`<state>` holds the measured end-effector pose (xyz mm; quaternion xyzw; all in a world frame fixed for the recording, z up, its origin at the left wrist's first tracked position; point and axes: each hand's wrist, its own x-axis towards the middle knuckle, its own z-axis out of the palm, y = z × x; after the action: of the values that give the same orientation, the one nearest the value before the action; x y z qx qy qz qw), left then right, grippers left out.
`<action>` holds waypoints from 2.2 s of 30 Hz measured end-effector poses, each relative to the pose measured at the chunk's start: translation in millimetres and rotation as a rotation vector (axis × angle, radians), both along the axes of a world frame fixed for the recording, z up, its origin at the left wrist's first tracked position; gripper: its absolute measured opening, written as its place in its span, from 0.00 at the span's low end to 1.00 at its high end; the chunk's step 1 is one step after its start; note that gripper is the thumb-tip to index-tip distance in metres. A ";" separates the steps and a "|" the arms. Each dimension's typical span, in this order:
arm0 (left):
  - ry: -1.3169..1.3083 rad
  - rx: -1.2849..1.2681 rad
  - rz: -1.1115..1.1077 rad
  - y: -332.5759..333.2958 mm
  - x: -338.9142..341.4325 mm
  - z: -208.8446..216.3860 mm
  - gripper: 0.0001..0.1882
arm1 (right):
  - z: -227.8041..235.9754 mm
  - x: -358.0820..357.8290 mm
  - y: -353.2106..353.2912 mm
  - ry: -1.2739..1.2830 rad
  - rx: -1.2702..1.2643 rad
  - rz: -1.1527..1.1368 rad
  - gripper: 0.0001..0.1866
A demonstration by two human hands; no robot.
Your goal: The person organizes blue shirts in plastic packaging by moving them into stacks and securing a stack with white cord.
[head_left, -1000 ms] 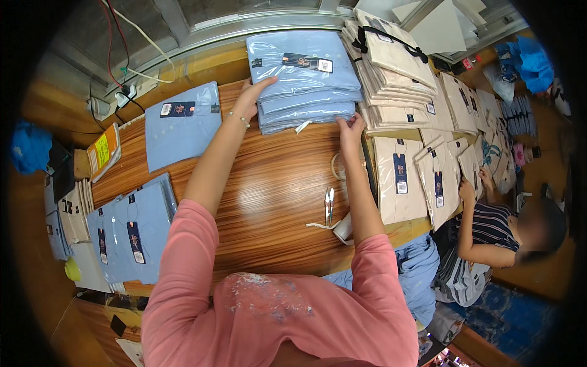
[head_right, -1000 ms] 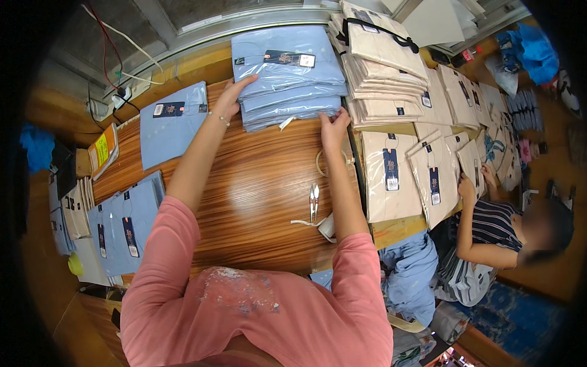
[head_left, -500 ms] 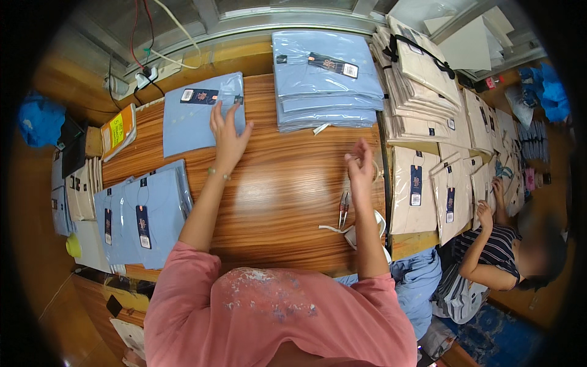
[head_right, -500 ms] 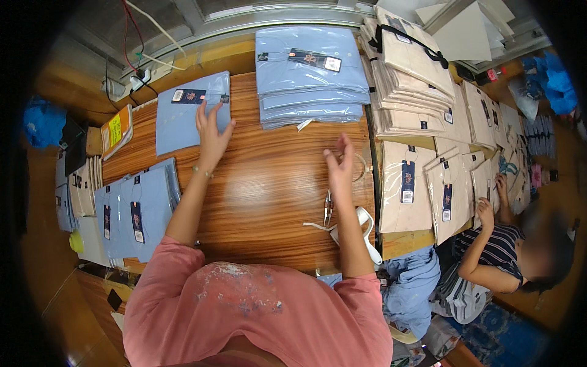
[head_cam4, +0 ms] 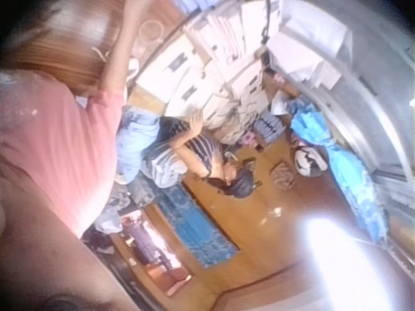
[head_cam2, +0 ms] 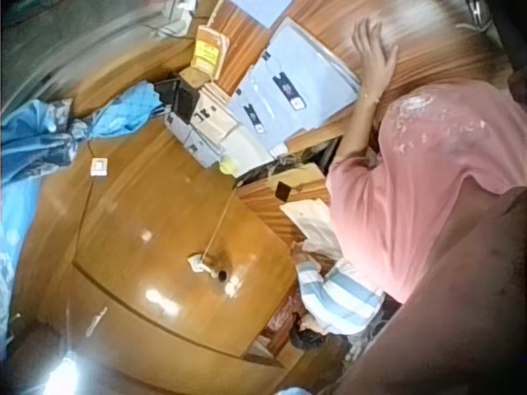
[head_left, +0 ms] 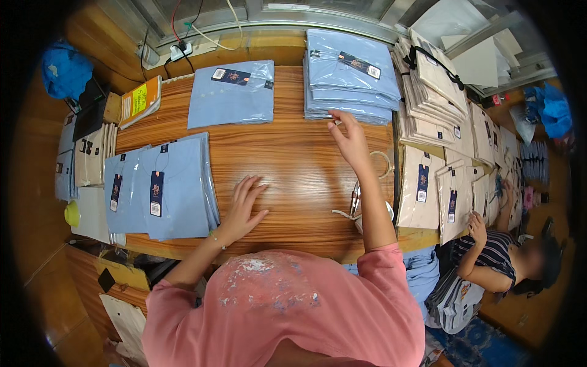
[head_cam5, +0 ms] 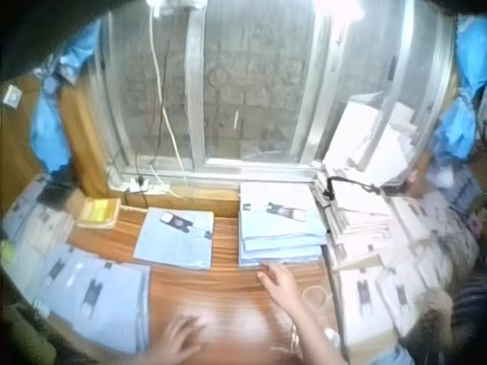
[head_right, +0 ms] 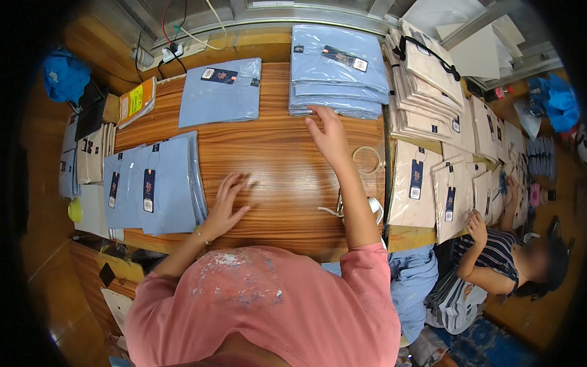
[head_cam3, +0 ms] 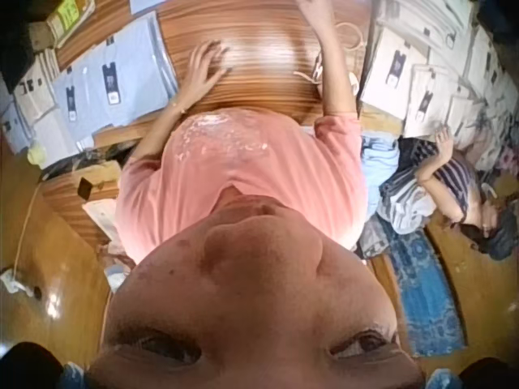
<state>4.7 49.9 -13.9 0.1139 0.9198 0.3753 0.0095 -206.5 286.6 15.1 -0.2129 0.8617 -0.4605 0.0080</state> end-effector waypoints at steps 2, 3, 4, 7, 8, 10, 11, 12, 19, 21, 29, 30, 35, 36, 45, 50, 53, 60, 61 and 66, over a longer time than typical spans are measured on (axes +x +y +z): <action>-0.001 0.038 0.103 -5.1 9.5 -0.8 0.28 | 6.6 -10.9 -5.2 0.143 0.066 -0.006 0.18; -0.006 0.058 0.148 -3.6 12.7 -1.3 0.28 | 4.3 -27.0 -3.8 0.301 0.185 -0.133 0.20; -0.001 0.107 0.180 0.3 13.0 -3.4 0.28 | -3.2 -49.1 1.1 0.456 0.310 -0.268 0.21; -0.013 0.210 0.254 12.4 11.9 -10.6 0.27 | -29.6 -72.5 13.7 0.514 0.557 -0.371 0.25; -0.029 0.217 0.255 17.3 13.1 -12.3 0.27 | -36.2 -77.8 19.2 0.467 0.618 -0.361 0.25; -0.062 0.217 0.271 19.4 19.8 -19.1 0.27 | -39.7 -56.6 8.3 0.469 0.625 -0.318 0.27; -0.081 0.212 0.285 20.7 22.4 -21.6 0.27 | -41.6 -42.7 3.4 0.466 0.630 -0.295 0.27; -0.104 0.211 0.296 22.7 24.5 -24.3 0.27 | -43.4 -34.4 1.5 0.481 0.632 -0.288 0.28; -0.050 0.013 0.311 28.2 20.0 -65.2 0.23 | -60.9 -8.8 -5.8 0.456 0.588 -0.321 0.32; -0.014 -0.119 0.235 29.7 19.5 -69.2 0.22 | -68.8 -7.4 -2.9 0.461 0.516 -0.311 0.32; -0.035 -0.149 0.235 28.7 18.6 -78.0 0.19 | -65.1 -13.0 3.8 0.352 0.519 -0.199 0.31; -0.028 -0.155 0.233 29.0 18.2 -79.2 0.19 | -64.4 -13.7 4.1 0.355 0.523 -0.197 0.31; -0.034 -0.182 0.226 30.3 18.3 -77.6 0.18 | -70.7 -12.5 6.2 0.371 0.534 -0.191 0.29; -0.030 -0.184 0.225 30.1 18.0 -77.8 0.18 | -72.3 -12.6 6.1 0.388 0.539 -0.193 0.28; -0.006 -0.177 0.226 29.9 18.7 -80.2 0.18 | -80.8 -10.2 3.7 0.458 0.561 -0.192 0.25; -0.008 -0.177 0.220 30.7 17.3 -77.3 0.18 | -81.9 -9.2 3.3 0.475 0.576 -0.186 0.25; -0.007 -0.165 0.230 32.0 16.7 -76.8 0.18 | -84.3 -8.2 1.9 0.480 0.576 -0.192 0.25; 0.005 -0.184 0.219 32.0 15.4 -75.7 0.18 | -84.8 -8.3 1.2 0.471 0.579 -0.195 0.27; 0.005 -0.182 0.220 31.7 15.7 -76.1 0.18 | -84.6 -8.2 1.0 0.473 0.586 -0.196 0.27; 0.005 -0.162 0.231 30.9 17.3 -77.5 0.17 | -84.7 -7.1 -2.6 0.477 0.603 -0.231 0.28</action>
<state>22.0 80.8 -91.4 0.0069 0.9541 0.2983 -0.0268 -213.7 284.0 -69.7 -0.2037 0.9542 -0.1224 -0.1816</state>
